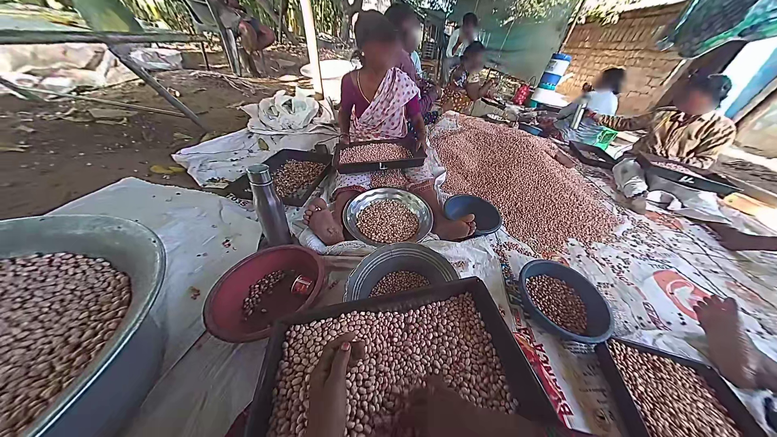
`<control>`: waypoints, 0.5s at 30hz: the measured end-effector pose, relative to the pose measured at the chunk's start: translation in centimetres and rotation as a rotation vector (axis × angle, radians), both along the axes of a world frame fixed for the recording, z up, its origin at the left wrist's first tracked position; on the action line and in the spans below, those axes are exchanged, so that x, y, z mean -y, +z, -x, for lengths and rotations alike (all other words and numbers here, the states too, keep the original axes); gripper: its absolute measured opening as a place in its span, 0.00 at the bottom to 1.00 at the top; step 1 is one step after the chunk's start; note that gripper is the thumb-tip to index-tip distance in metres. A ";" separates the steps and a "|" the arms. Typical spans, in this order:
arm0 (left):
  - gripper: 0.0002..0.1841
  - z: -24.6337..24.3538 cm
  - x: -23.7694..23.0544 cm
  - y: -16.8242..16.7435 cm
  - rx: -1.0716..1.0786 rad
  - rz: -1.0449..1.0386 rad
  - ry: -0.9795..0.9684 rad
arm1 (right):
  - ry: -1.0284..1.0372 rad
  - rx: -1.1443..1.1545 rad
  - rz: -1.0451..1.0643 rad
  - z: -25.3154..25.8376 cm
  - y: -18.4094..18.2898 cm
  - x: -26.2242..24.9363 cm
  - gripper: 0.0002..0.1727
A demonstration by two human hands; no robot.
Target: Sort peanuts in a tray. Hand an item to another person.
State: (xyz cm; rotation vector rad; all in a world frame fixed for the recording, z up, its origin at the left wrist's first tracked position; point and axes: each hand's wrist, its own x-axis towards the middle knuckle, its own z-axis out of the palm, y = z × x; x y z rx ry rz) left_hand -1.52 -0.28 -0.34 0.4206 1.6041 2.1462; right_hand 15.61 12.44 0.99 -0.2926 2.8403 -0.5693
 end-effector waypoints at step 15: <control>0.12 -0.5 -0.4 0.9 0.220 0.036 -0.071 | -0.634 0.075 -0.088 3.5 7.0 -7.5 0.19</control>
